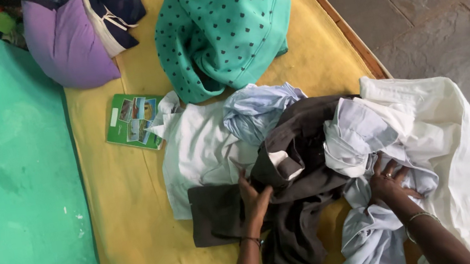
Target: The person picks up shirts from a pile on a bed, unfolds them, and hangs them one by one on wall-mounted hooks. The person handles several shirts including white, checkered, and light blue ones, placing each on a separate hook.
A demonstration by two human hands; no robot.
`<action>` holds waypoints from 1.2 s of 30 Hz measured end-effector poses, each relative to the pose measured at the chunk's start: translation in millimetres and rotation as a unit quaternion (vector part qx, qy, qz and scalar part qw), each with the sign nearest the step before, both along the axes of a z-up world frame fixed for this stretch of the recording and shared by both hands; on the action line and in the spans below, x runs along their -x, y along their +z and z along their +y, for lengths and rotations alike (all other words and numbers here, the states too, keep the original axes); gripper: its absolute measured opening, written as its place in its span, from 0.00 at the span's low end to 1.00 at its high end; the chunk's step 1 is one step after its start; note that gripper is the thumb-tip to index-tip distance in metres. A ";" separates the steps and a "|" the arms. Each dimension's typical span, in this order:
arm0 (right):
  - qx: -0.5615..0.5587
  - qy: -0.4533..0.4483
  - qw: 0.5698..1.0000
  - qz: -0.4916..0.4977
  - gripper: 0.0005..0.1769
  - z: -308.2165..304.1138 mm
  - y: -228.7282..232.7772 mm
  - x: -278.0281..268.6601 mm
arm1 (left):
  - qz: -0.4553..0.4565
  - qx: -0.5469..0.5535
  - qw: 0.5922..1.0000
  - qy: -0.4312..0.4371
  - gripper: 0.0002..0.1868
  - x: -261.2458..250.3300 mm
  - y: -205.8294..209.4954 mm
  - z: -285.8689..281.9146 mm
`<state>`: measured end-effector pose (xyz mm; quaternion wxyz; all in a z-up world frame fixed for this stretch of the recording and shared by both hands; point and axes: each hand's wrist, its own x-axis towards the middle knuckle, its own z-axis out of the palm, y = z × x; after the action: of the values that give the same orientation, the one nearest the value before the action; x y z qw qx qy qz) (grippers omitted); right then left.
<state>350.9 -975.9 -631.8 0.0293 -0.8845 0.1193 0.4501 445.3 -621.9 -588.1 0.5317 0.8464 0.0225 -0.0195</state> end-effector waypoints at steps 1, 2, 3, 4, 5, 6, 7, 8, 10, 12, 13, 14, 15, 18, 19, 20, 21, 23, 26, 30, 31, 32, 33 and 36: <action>0.003 -0.024 1.000 -0.012 1.00 -0.7 -3.0 -1.7 | -0.016 -0.054 0.998 -0.019 0.53 -6.7 19.8 -7.9; 0.006 -0.050 0.998 -0.023 1.03 -0.5 -6.2 -0.3 | -0.031 -0.109 0.993 -0.040 0.52 -12.2 40.4 -16.1; 0.009 -0.076 0.997 -0.033 1.06 -0.1 -9.0 0.7 | -0.041 -0.118 0.991 -0.039 0.50 -19.0 59.5 -26.6; 0.006 -0.081 0.996 -0.032 1.06 -0.4 -10.7 2.1 | -0.050 -0.126 0.990 -0.038 0.48 -25.2 75.5 -39.6; 0.004 -0.086 0.996 -0.031 1.07 -0.6 -11.1 3.2 | -0.059 -0.134 0.989 -0.036 0.47 -32.5 89.1 -52.3; 0.002 -0.090 0.995 -0.032 1.07 -1.9 -9.7 1.8 | -0.066 -0.160 0.984 -0.046 0.45 -40.3 100.3 -64.7; -0.010 -0.115 0.993 -0.032 1.06 -2.2 -7.3 1.0 | -0.072 -0.187 0.978 -0.056 0.43 -46.4 108.9 -76.4; -0.022 -0.141 0.989 -0.033 1.06 -1.6 -4.8 1.0 | -0.079 -0.213 0.972 -0.065 0.41 -52.0 115.1 -86.9; -0.045 -0.185 0.981 -0.029 1.05 -0.6 -1.6 1.7 | -0.036 -0.299 0.950 -0.087 0.38 -61.2 120.3 -106.4; -0.065 -0.223 0.972 -0.020 1.04 -1.2 -5.3 2.0 | -0.029 -0.369 0.922 -0.109 0.36 -68.6 115.6 -119.8; -0.051 -0.194 0.979 -0.026 1.05 -2.3 -10.1 1.4 | -0.044 -0.397 0.909 -0.121 0.36 -74.2 109.6 -124.1; -0.037 -0.165 0.985 -0.030 1.06 -3.5 -15.7 2.6 | -0.058 -0.425 0.894 -0.133 0.37 -78.6 101.5 -124.4; -0.023 -0.135 0.990 -0.035 1.07 -4.3 -21.3 3.1 | -0.027 -0.400 0.904 -0.151 0.36 -82.1 91.6 -121.4; -0.040 -0.161 0.985 -0.043 1.04 -4.5 -30.1 4.8 | 0.024 -0.336 0.921 -0.196 0.32 -86.9 52.1 -110.3; -0.031 -0.124 0.991 -0.034 1.03 -4.4 -30.0 5.2 | 0.013 -0.327 0.923 -0.204 0.29 -79.3 37.4 -105.9; -0.021 -0.088 0.996 -0.026 1.03 -5.4 -29.5 5.5 | 0.001 -0.316 0.925 -0.212 0.27 -68.6 23.3 -103.6; -0.011 -0.052 0.998 -0.018 1.02 -6.9 -29.2 6.0 | 0.051 -0.352 0.904 -0.236 0.27 -53.1 10.0 -103.1; 0.027 -0.012 0.999 0.015 0.92 -7.1 -31.9 2.8 | 0.112 -0.366 0.877 -0.290 0.30 -11.6 -10.8 -106.7; 0.014 -0.015 1.000 0.008 0.91 -3.9 -36.9 -0.4 | 0.150 -0.347 0.827 -0.416 0.19 64.9 -42.2 -111.5; -0.009 -0.024 1.000 -0.004 0.90 2.2 -38.7 -3.2 | 0.258 -0.259 0.723 -0.586 0.27 148.6 -65.1 -103.9; -0.012 -0.027 1.000 -0.006 0.90 4.1 -38.9 -2.1 | 0.258 -0.250 0.727 -0.585 0.30 158.9 -66.0 -103.6; -0.011 -0.025 1.000 -0.011 0.90 1.9 -38.3 -3.5 | 0.256 -0.239 0.732 -0.584 0.34 160.7 -66.9 -108.1; -0.013 -0.027 0.999 -0.014 0.89 -0.5 -37.7 -5.7 | 0.254 -0.228 0.737 -0.584 0.37 159.3 -67.0 -110.7; -0.019 -0.028 0.999 -0.021 0.89 -4.0 -37.7 -8.2 | 0.312 -0.150 0.692 -0.633 0.46 128.2 -53.5 -128.3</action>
<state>359.1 -979.9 -669.4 0.0615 -0.8894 0.1345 0.4325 317.1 -750.3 -641.5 0.2216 0.6736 -0.3516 -0.6112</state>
